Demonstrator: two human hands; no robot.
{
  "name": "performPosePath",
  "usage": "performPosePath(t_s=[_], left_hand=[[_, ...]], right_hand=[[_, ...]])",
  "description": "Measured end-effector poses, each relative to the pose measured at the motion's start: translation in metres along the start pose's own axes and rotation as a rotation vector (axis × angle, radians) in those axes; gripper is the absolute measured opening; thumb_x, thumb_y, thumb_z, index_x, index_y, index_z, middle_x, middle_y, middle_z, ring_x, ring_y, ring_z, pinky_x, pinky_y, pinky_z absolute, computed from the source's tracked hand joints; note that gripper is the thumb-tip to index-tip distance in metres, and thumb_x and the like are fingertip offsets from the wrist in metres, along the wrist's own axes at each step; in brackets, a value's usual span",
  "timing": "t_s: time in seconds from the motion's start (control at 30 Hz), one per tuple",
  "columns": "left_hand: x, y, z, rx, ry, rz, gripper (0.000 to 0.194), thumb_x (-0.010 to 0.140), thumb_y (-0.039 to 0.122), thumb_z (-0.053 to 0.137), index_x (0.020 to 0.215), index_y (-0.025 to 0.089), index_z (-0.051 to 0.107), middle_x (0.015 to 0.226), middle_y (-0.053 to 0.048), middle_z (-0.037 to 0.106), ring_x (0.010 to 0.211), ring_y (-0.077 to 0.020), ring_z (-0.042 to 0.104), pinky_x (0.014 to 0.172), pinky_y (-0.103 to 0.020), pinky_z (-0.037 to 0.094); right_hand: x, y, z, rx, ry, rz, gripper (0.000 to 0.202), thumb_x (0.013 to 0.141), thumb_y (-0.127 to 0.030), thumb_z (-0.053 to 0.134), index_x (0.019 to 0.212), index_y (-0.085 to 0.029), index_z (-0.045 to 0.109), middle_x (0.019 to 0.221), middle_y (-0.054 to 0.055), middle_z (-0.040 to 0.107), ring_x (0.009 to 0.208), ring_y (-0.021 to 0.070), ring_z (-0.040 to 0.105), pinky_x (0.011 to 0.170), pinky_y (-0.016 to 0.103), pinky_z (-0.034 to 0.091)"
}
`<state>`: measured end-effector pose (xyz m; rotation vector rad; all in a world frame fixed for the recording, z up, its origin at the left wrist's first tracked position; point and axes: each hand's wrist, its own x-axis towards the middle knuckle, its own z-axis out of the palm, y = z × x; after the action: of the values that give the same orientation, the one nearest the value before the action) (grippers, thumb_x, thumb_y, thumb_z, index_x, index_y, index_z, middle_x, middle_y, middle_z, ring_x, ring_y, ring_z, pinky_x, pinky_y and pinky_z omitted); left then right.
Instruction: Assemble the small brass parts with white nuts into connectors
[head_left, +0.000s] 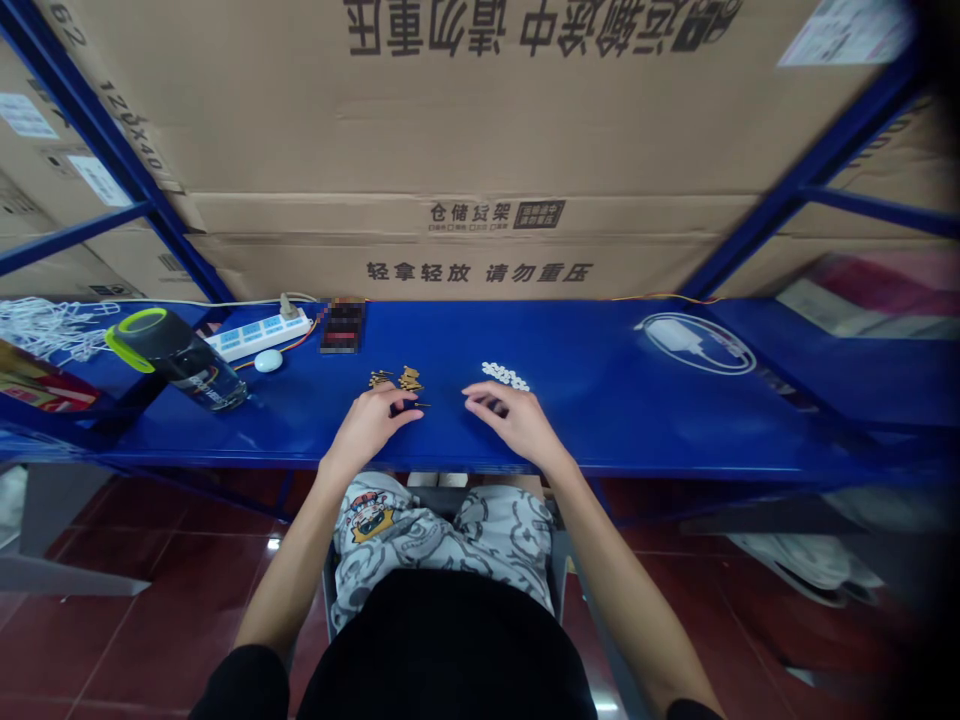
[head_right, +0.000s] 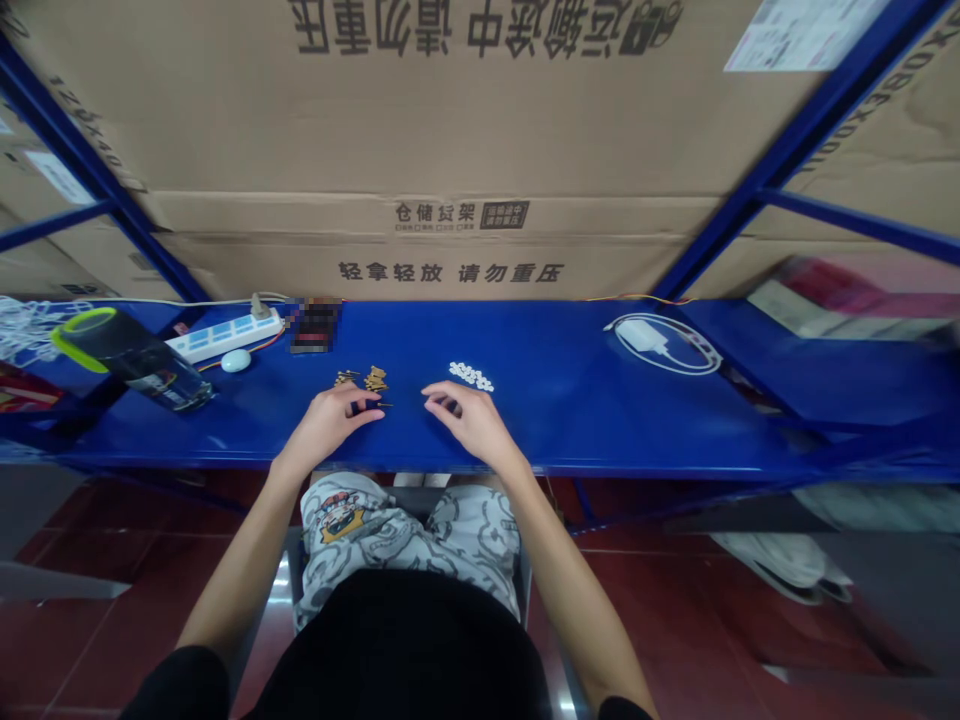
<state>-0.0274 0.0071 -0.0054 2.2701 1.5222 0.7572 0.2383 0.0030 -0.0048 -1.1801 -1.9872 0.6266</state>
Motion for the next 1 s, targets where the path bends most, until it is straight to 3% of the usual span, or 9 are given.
performPosePath(t_s=[0.07,0.13,0.3,0.5,0.73,0.87,1.0], left_hand=[[-0.001,-0.002,-0.003,-0.008,-0.016,-0.002,0.02,0.091,0.036,0.073,0.107,0.025,0.077,0.091,-0.001,0.07,0.07,-0.0145,0.063,0.07,-0.027,0.048],[-0.001,-0.001,-0.004,-0.022,-0.021,0.004,0.015,0.093,0.034,0.07,0.103,0.026,0.078,0.091,-0.001,0.07,0.07,-0.014,0.062,0.07,-0.027,0.047],[0.001,0.011,-0.004,0.009,-0.044,0.031,0.015,0.098,0.031,0.063,0.095,0.029,0.078,0.099,0.002,0.072,0.073,-0.0137,0.064,0.068,-0.026,0.044],[0.002,0.017,0.002,0.032,-0.037,0.002,0.02,0.091,0.045,0.071,0.103,0.03,0.075,0.094,0.002,0.072,0.075,-0.0163,0.066,0.066,-0.026,0.043],[-0.001,0.019,0.006,0.05,-0.017,0.032,0.014,0.098,0.037,0.062,0.096,0.029,0.073,0.104,0.002,0.072,0.085,-0.0169,0.068,0.069,-0.025,0.045],[-0.001,0.025,0.006,-0.086,-0.057,0.078,0.013,0.1,0.036,0.06,0.098,0.028,0.069,0.105,0.003,0.073,0.084,-0.0153,0.066,0.074,-0.025,0.046],[0.001,0.029,0.01,-0.314,-0.076,0.051,0.016,0.101,0.038,0.056,0.102,0.025,0.066,0.101,0.001,0.073,0.083,-0.0154,0.065,0.08,-0.027,0.048]], right_hand=[[0.002,0.002,0.001,-0.013,-0.007,-0.019,0.025,0.096,-0.036,0.058,0.115,-0.026,0.073,0.105,0.004,0.078,0.084,0.0202,0.072,0.078,0.034,0.057],[0.003,0.003,0.002,-0.048,0.024,-0.031,0.022,0.096,-0.034,0.058,0.106,-0.026,0.076,0.102,0.004,0.078,0.086,0.0206,0.073,0.084,0.035,0.056],[0.003,0.003,0.001,-0.032,0.079,0.007,0.016,0.093,-0.034,0.064,0.093,-0.025,0.076,0.094,0.002,0.079,0.077,0.019,0.072,0.076,0.033,0.057],[0.001,0.004,0.001,-0.068,0.047,-0.021,0.02,0.094,-0.033,0.063,0.107,-0.026,0.076,0.101,0.003,0.078,0.071,0.0178,0.069,0.073,0.034,0.058],[0.001,-0.003,0.001,-0.09,0.036,-0.087,0.02,0.096,-0.034,0.06,0.098,-0.029,0.079,0.104,0.002,0.079,0.096,0.0228,0.074,0.09,0.038,0.056],[0.0,-0.006,-0.001,-0.027,0.021,-0.083,0.018,0.094,-0.035,0.063,0.098,-0.029,0.079,0.103,0.001,0.079,0.094,0.0225,0.074,0.088,0.036,0.057],[-0.001,-0.006,-0.001,0.047,0.005,-0.039,0.019,0.091,-0.037,0.066,0.102,-0.027,0.078,0.101,0.002,0.079,0.08,0.0197,0.072,0.079,0.035,0.058]])
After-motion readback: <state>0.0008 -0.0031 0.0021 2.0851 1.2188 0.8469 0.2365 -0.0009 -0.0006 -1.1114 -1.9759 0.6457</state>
